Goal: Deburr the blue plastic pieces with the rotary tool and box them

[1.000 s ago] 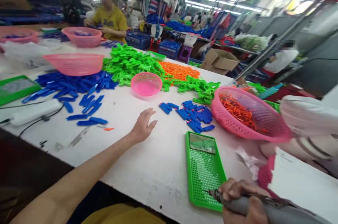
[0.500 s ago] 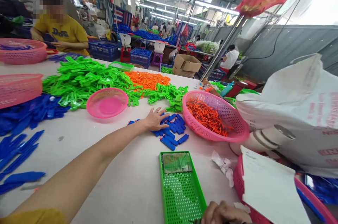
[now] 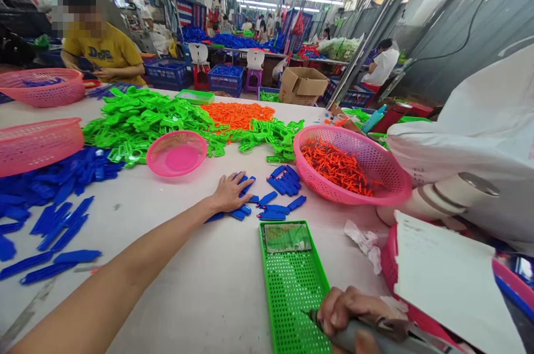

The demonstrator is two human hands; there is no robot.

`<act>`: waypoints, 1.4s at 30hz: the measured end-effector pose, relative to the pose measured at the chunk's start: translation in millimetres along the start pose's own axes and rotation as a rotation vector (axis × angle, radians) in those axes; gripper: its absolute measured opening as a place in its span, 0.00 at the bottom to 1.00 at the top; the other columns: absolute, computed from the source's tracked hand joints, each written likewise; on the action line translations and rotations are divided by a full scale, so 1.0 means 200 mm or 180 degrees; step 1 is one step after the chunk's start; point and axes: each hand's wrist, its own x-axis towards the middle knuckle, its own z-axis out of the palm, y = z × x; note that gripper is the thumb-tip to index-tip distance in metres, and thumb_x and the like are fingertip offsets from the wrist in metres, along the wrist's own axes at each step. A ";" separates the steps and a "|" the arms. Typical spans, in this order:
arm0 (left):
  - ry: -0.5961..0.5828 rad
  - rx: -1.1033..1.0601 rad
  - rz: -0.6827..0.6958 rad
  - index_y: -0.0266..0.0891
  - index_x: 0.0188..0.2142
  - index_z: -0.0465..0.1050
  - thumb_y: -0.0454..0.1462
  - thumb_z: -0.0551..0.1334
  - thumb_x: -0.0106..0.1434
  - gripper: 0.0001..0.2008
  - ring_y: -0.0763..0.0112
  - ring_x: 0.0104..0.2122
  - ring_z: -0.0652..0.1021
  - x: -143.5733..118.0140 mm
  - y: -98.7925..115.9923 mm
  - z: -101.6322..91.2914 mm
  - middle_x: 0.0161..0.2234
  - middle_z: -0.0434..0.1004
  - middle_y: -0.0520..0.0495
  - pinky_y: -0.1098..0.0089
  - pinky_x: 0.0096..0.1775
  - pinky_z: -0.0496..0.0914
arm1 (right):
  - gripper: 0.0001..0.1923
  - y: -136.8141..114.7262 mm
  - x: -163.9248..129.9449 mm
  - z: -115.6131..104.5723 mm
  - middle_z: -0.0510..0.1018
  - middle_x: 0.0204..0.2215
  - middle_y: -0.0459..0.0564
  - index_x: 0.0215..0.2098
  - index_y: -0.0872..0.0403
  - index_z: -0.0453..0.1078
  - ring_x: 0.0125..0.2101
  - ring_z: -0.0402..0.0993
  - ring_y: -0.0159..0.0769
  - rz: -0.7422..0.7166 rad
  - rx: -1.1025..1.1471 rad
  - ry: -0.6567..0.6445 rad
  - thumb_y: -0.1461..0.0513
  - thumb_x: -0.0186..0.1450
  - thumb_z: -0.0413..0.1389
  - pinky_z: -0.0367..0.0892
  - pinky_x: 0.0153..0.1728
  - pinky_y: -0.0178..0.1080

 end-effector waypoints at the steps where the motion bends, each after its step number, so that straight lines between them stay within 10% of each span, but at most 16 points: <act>1: 0.0014 0.0012 -0.0089 0.54 0.70 0.59 0.56 0.55 0.71 0.31 0.40 0.70 0.57 -0.08 0.02 0.00 0.74 0.50 0.44 0.34 0.66 0.52 | 0.11 -0.02 0.00 0.02 0.67 0.18 0.42 0.34 0.49 0.74 0.17 0.66 0.31 0.0039 0.0023 0.0035 0.50 0.62 0.62 0.64 0.15 0.35; 9: 0.0074 -0.0027 -0.0413 0.53 0.70 0.59 0.54 0.55 0.72 0.30 0.39 0.70 0.58 -0.70 0.31 0.08 0.74 0.49 0.42 0.32 0.65 0.54 | 0.07 -0.04 -0.05 0.02 0.69 0.19 0.41 0.34 0.50 0.74 0.16 0.65 0.30 0.0025 0.0308 -0.0127 0.56 0.61 0.61 0.64 0.17 0.36; 15: 0.0298 -0.0145 -0.0110 0.50 0.69 0.61 0.49 0.60 0.71 0.29 0.39 0.69 0.58 -0.88 0.48 0.10 0.73 0.53 0.41 0.34 0.65 0.56 | 0.04 0.02 -0.02 0.05 0.69 0.19 0.39 0.33 0.51 0.70 0.16 0.65 0.28 -0.0123 0.0300 0.0114 0.59 0.62 0.58 0.64 0.19 0.35; 22: 0.1219 -0.0551 0.0676 0.41 0.58 0.70 0.36 0.55 0.74 0.15 0.56 0.58 0.73 -1.23 0.37 -0.06 0.57 0.75 0.40 0.54 0.59 0.69 | 0.06 0.05 -0.04 0.04 0.68 0.19 0.37 0.34 0.51 0.69 0.16 0.65 0.27 -0.0153 0.0201 0.0097 0.57 0.64 0.59 0.64 0.18 0.33; 28: 0.1012 -0.0044 0.0527 0.36 0.65 0.63 0.36 0.58 0.73 0.22 0.51 0.61 0.71 -1.58 0.31 0.05 0.63 0.70 0.35 0.53 0.58 0.68 | 0.07 0.04 -0.09 -0.01 0.69 0.20 0.38 0.34 0.52 0.71 0.16 0.66 0.28 -0.0227 0.0252 0.0117 0.57 0.63 0.60 0.64 0.17 0.34; 42: 0.1015 0.0121 0.0612 0.42 0.65 0.67 0.33 0.58 0.73 0.22 0.52 0.62 0.71 -1.85 0.22 0.09 0.61 0.73 0.38 0.53 0.59 0.70 | 0.08 -0.03 -0.14 -0.11 0.69 0.19 0.39 0.34 0.52 0.71 0.14 0.65 0.29 -0.0421 0.0058 0.0224 0.56 0.61 0.59 0.64 0.15 0.35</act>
